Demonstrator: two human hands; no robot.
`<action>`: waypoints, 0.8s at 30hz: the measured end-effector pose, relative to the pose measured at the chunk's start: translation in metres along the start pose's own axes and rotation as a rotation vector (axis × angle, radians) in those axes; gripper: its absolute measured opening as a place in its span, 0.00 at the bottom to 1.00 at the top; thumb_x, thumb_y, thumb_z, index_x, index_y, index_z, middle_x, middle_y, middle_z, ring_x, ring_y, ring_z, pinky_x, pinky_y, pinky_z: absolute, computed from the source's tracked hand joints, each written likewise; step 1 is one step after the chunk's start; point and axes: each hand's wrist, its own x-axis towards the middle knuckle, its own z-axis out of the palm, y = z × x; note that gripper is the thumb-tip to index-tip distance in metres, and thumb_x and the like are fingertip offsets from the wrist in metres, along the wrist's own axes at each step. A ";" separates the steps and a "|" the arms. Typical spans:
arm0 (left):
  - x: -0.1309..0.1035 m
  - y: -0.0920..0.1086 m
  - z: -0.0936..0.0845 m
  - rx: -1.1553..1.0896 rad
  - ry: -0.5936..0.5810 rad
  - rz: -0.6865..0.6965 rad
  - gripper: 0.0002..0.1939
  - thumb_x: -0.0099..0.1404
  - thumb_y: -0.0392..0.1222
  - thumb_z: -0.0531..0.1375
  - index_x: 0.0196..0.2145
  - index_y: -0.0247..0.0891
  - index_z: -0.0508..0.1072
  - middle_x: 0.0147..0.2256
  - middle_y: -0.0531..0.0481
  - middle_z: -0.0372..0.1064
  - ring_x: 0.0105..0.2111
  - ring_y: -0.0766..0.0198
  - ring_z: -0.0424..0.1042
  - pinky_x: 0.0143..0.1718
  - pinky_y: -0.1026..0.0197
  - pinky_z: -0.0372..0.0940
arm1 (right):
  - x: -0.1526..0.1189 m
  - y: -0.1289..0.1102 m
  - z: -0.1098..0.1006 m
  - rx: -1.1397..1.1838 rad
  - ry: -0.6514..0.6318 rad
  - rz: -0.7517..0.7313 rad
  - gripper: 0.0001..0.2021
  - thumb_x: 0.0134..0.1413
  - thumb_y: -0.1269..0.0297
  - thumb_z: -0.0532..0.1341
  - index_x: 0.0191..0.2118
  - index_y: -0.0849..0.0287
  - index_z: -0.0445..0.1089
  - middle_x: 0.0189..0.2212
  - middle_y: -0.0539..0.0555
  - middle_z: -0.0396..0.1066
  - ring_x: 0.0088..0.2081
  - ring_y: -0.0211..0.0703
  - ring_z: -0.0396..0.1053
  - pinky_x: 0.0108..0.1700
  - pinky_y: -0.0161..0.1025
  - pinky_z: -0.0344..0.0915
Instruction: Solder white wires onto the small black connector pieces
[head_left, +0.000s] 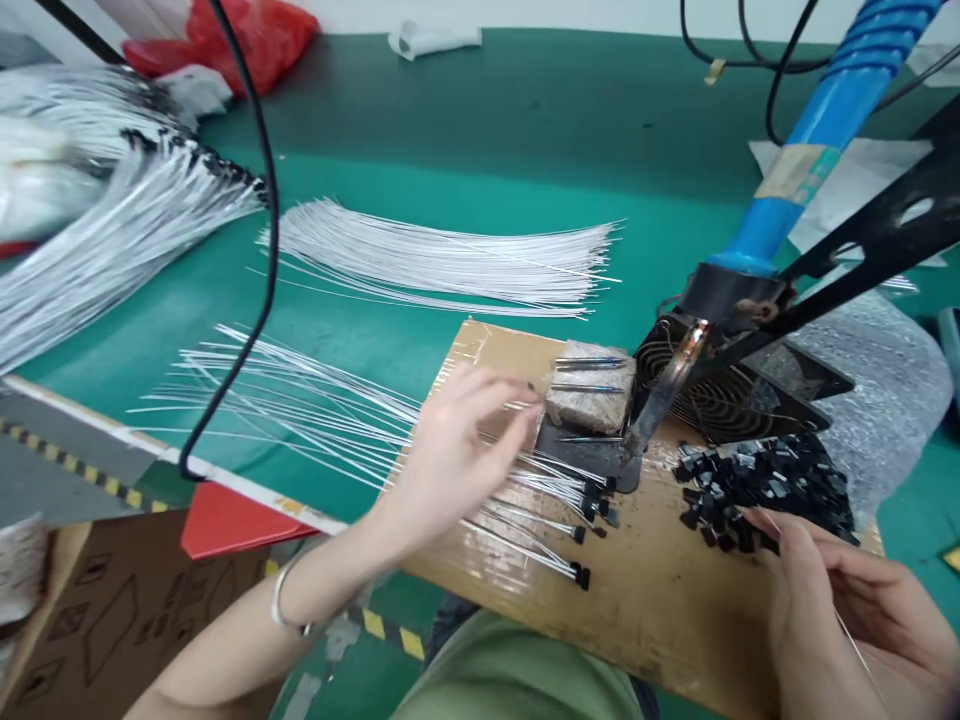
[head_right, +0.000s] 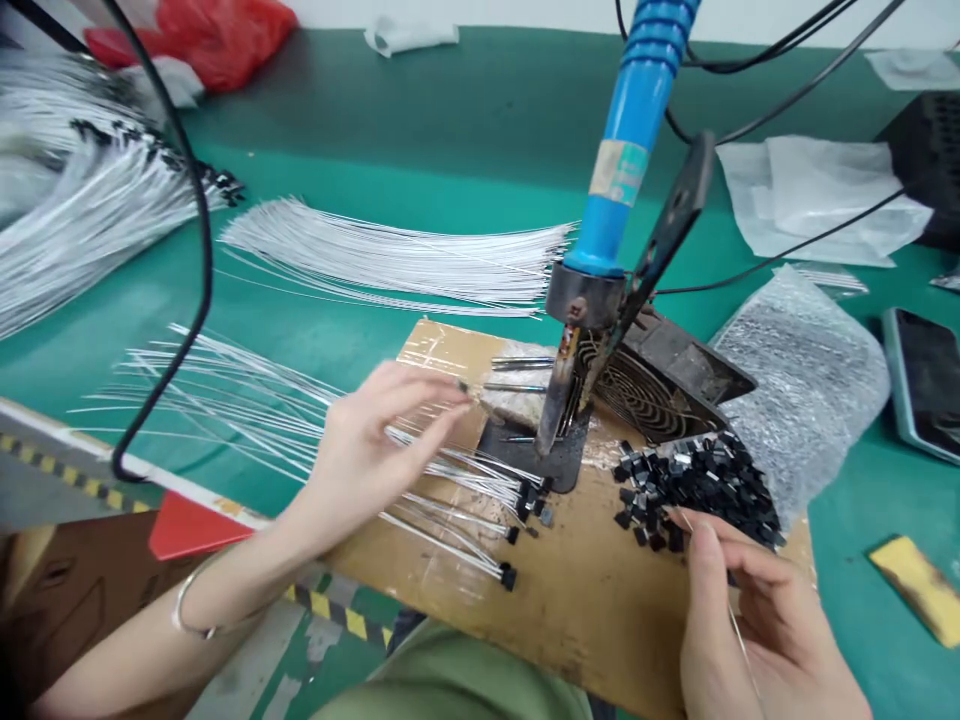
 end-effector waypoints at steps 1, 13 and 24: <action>0.012 -0.011 -0.002 0.086 0.019 0.015 0.06 0.70 0.37 0.61 0.38 0.42 0.80 0.41 0.44 0.81 0.43 0.51 0.74 0.52 0.47 0.65 | 0.002 0.003 -0.002 0.006 -0.032 0.005 0.13 0.51 0.55 0.75 0.31 0.55 0.75 0.37 0.55 0.82 0.39 0.46 0.80 0.49 0.40 0.75; 0.132 -0.110 0.009 0.025 -0.156 -0.022 0.07 0.57 0.33 0.70 0.25 0.39 0.76 0.31 0.49 0.67 0.37 0.55 0.67 0.44 0.54 0.63 | 0.005 0.007 -0.001 0.041 -0.097 0.030 0.18 0.49 0.47 0.76 0.29 0.55 0.75 0.35 0.58 0.82 0.37 0.47 0.80 0.46 0.41 0.74; 0.109 -0.082 -0.027 -0.200 -0.096 -0.041 0.04 0.66 0.39 0.62 0.33 0.40 0.70 0.26 0.51 0.72 0.24 0.63 0.69 0.30 0.58 0.63 | 0.008 0.011 -0.012 0.094 -0.219 0.002 0.16 0.47 0.51 0.77 0.32 0.56 0.76 0.38 0.58 0.84 0.39 0.50 0.82 0.43 0.40 0.77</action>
